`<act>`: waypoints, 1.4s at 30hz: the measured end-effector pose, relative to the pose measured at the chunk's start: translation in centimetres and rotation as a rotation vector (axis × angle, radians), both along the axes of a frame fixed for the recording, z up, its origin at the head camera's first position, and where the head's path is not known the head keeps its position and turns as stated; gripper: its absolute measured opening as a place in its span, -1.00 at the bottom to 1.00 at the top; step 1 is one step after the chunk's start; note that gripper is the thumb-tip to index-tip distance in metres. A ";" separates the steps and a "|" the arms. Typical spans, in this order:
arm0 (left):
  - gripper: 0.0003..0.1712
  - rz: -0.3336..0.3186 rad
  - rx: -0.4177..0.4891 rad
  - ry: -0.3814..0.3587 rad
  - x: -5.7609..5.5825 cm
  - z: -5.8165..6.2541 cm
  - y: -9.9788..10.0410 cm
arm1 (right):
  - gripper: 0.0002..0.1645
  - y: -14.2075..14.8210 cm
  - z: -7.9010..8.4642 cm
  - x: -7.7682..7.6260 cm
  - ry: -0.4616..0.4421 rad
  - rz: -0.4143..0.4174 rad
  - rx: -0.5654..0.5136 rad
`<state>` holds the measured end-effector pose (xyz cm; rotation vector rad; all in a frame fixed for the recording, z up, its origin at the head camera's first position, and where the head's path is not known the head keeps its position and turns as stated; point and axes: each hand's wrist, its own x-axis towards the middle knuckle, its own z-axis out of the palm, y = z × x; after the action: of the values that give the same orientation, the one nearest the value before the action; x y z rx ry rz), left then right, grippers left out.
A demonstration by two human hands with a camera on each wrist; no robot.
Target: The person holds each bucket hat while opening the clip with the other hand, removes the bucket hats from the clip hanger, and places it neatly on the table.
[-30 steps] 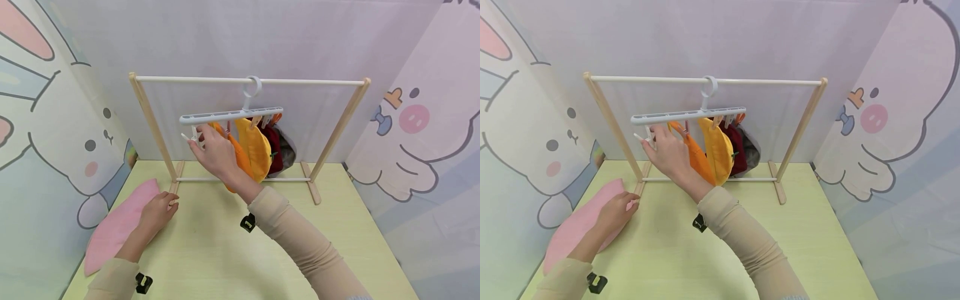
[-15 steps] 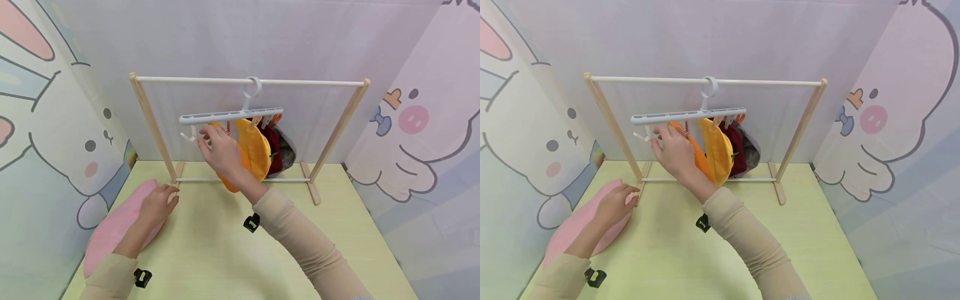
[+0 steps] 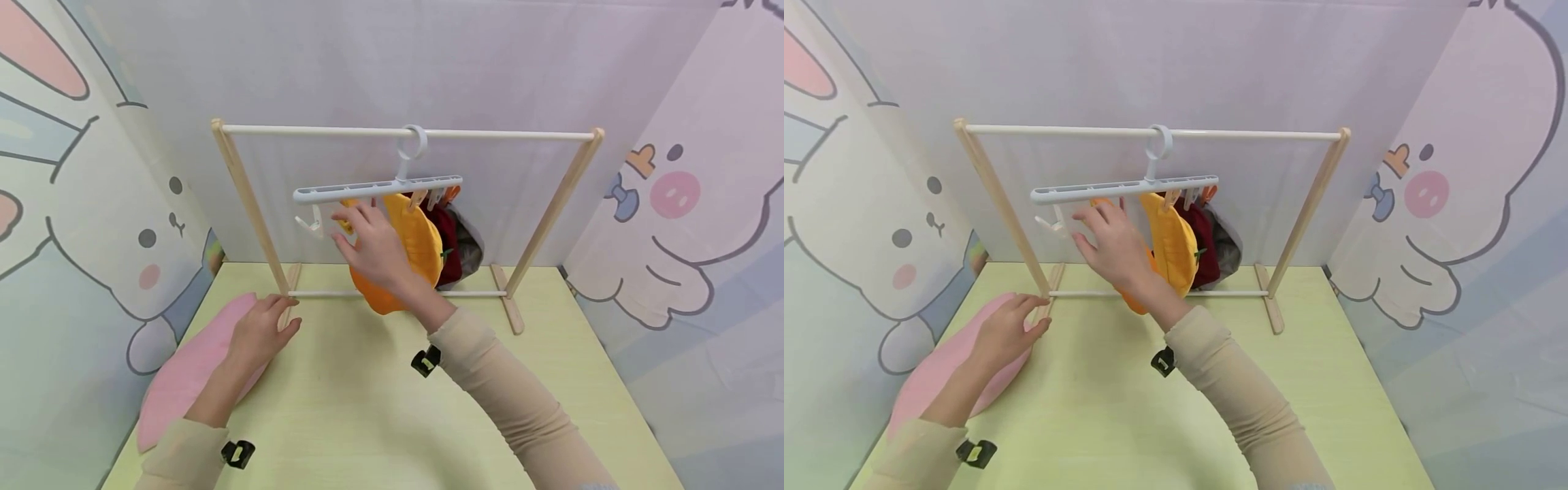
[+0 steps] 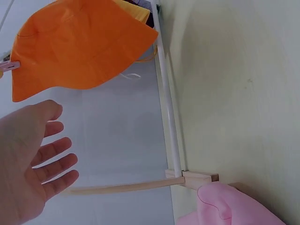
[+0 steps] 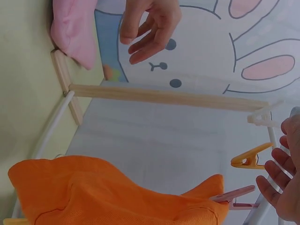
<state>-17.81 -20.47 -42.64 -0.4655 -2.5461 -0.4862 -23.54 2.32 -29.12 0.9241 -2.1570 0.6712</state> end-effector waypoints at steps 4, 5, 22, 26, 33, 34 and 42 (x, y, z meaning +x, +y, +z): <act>-0.62 -0.004 -0.002 -0.024 0.1 0.7 0.5 | -0.66 0.5 -0.1 -0.3 -0.004 0.005 0.000; -0.60 -0.004 -0.003 -0.033 0.2 0.8 0.6 | -0.66 0.7 -0.2 -0.4 -0.009 0.004 -0.002; -0.34 -0.067 0.070 -0.107 0.2 2.1 3.2 | -0.63 3.5 -0.4 -1.3 -0.029 -0.039 -0.013; -0.30 -0.074 0.084 -0.116 0.2 2.5 3.8 | -0.62 4.1 -0.7 -1.7 -0.023 -0.045 -0.016; -0.23 -0.073 0.130 -0.128 0.1 3.1 5.1 | -0.60 5.1 -1.5 -2.1 -0.082 -0.084 -0.005; -0.22 -0.069 0.137 -0.131 0.1 3.1 5.3 | -0.60 5.2 -1.6 -2.1 -0.086 -0.092 -0.004; -0.18 -0.035 0.183 -0.149 -0.3 3.3 7.1 | -0.58 6.0 -2.2 -2.6 -0.110 -0.123 0.019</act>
<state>-18.11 -13.34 -39.32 -0.4210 -2.6062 -0.7856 -26.13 8.30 -31.32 0.7729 -2.2997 0.6548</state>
